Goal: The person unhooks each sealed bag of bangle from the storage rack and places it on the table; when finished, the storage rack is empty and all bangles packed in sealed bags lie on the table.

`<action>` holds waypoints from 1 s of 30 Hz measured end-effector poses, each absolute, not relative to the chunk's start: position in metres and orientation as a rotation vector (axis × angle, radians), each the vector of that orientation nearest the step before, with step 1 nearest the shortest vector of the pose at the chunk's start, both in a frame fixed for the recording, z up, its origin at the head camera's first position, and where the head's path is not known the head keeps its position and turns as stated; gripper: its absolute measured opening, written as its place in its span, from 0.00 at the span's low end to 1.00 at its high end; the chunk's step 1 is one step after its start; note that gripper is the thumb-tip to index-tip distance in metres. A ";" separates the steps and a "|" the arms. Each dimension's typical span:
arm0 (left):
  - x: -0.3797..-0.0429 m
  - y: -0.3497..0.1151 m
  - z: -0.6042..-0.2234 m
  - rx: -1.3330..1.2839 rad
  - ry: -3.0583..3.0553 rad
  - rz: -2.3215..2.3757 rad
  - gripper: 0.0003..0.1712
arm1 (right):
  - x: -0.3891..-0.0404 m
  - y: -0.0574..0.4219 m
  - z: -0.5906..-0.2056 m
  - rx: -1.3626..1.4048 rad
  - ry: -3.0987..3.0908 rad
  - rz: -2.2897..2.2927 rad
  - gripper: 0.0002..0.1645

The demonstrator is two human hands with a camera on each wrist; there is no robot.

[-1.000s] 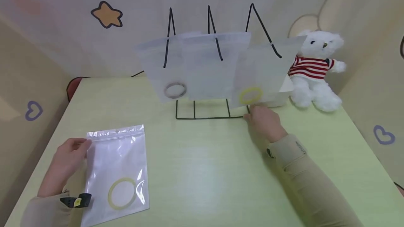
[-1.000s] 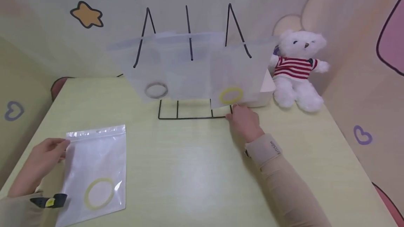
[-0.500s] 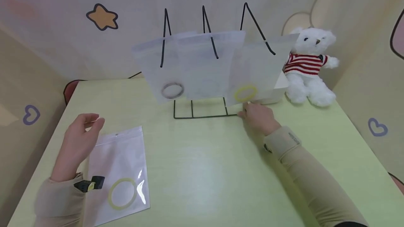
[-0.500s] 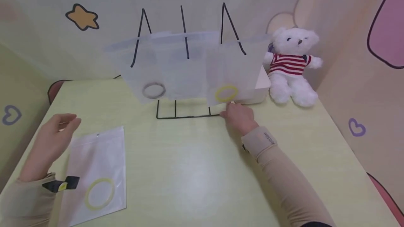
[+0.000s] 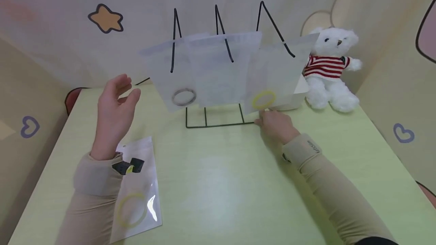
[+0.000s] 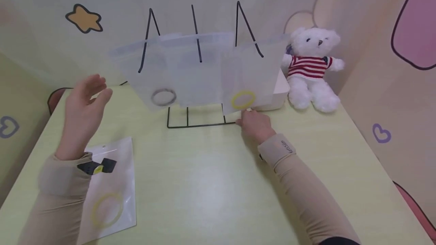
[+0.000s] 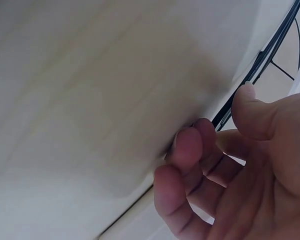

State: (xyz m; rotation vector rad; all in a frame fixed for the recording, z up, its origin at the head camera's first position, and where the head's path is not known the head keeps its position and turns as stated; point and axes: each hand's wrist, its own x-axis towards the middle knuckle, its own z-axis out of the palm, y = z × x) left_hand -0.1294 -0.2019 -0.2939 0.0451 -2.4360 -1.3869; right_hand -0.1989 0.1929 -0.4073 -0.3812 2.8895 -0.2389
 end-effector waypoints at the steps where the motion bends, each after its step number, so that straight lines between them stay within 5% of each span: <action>1: -0.134 -0.199 -0.293 0.042 -2.402 -1.406 0.30 | -0.199 0.193 -0.407 -0.382 2.895 -0.239 0.15; 30: -0.163 -0.172 -0.285 -0.044 -2.052 -1.548 0.16 | -0.200 0.195 -0.410 -0.401 2.903 -0.275 0.15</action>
